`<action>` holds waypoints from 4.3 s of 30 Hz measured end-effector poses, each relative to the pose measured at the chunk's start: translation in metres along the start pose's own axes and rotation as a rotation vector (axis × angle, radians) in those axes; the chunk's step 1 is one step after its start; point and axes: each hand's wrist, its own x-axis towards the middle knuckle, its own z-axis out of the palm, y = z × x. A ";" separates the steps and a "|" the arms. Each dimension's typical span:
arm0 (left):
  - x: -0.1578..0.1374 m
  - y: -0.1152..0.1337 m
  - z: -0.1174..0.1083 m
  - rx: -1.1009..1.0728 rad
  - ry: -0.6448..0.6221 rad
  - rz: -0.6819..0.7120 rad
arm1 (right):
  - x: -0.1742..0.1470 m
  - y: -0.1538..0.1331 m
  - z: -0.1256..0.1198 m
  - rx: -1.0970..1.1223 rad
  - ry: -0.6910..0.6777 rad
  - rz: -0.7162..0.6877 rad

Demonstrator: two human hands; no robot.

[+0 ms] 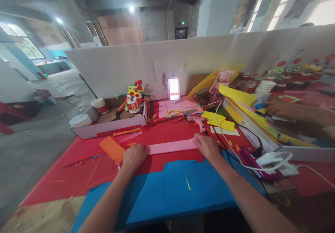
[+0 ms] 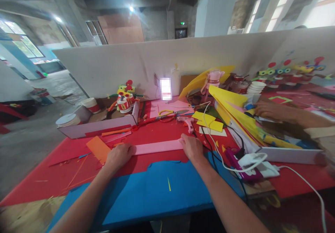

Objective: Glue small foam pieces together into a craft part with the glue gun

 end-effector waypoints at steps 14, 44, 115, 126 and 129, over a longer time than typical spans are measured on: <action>-0.002 -0.002 0.000 -0.006 -0.005 0.034 | -0.001 0.003 0.003 0.044 -0.009 0.013; -0.002 -0.006 0.000 0.008 -0.026 0.073 | 0.000 0.010 0.007 0.151 -0.004 -0.014; 0.001 0.002 0.007 0.264 0.177 0.754 | -0.002 0.001 0.011 -0.117 0.024 0.005; 0.006 0.000 0.010 0.285 0.180 0.851 | -0.009 -0.002 -0.010 -0.128 0.142 0.017; 0.008 -0.001 0.013 0.287 0.179 0.845 | -0.022 -0.022 -0.023 -0.018 0.278 -0.124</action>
